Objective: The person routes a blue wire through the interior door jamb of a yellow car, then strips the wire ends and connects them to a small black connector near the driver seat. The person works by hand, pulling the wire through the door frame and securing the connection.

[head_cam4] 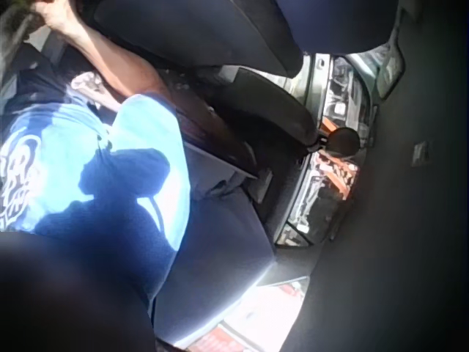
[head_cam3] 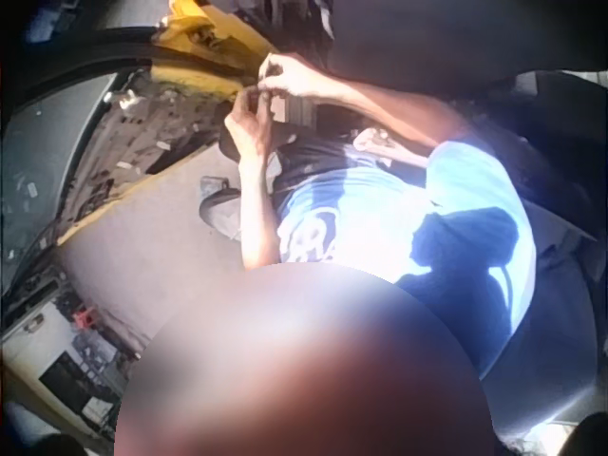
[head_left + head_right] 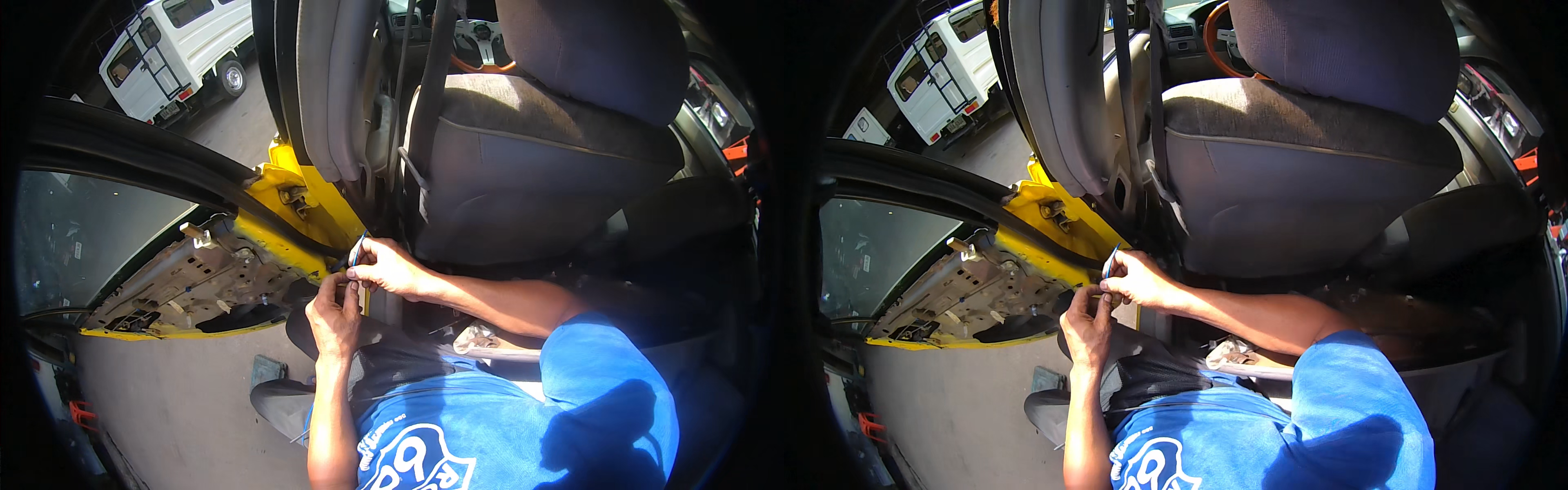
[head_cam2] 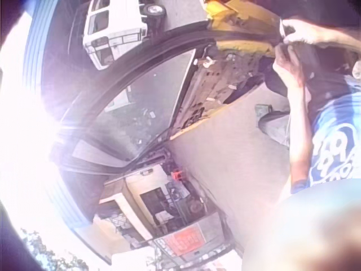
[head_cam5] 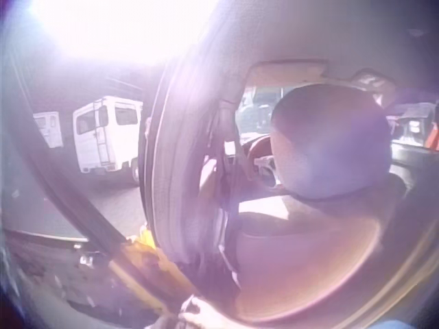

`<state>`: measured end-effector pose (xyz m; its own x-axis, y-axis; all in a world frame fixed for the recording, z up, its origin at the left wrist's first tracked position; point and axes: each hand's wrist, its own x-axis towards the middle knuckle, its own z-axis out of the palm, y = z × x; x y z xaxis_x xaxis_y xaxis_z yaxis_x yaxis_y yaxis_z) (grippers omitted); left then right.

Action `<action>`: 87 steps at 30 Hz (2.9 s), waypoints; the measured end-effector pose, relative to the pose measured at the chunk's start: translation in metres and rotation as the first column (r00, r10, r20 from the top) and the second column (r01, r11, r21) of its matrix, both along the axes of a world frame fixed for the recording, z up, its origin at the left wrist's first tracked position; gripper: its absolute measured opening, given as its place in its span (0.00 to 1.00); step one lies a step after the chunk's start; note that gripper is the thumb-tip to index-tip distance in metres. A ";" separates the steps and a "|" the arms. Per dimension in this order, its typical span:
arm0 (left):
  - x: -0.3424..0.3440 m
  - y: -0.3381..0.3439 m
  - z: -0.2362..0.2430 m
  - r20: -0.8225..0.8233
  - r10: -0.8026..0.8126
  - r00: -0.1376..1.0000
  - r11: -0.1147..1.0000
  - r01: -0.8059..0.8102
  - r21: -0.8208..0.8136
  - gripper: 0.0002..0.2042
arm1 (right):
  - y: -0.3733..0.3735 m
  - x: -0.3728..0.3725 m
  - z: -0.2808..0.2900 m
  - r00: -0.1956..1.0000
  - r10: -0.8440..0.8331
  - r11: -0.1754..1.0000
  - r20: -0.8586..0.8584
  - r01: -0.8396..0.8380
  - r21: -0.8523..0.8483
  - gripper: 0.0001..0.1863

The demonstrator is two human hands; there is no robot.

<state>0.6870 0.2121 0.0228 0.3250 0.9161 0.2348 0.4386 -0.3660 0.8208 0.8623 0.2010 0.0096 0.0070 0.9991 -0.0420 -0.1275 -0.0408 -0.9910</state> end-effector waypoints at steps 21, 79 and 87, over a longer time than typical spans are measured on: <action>0.097 0.092 -0.044 0.734 0.421 0.533 0.865 0.007 -0.501 0.23 | 0.061 0.061 0.011 0.764 -0.383 0.913 0.519 0.230 0.336 0.36; 0.102 0.165 -0.064 0.551 0.496 0.671 0.525 0.273 -0.806 0.14 | 0.104 0.095 0.046 -0.014 0.084 0.924 0.996 -0.372 -0.083 0.18; 0.090 0.168 -0.066 0.603 0.404 0.688 0.545 0.348 -0.763 0.15 | 0.114 0.086 0.057 0.134 0.250 0.967 0.959 -0.092 -0.239 0.16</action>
<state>0.7771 0.3802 -0.0432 0.3926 0.8032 -0.4480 -0.3484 0.5807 0.7358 0.9478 0.3152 0.0667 -0.0493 0.9698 -0.2390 0.9645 -0.0159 -0.2637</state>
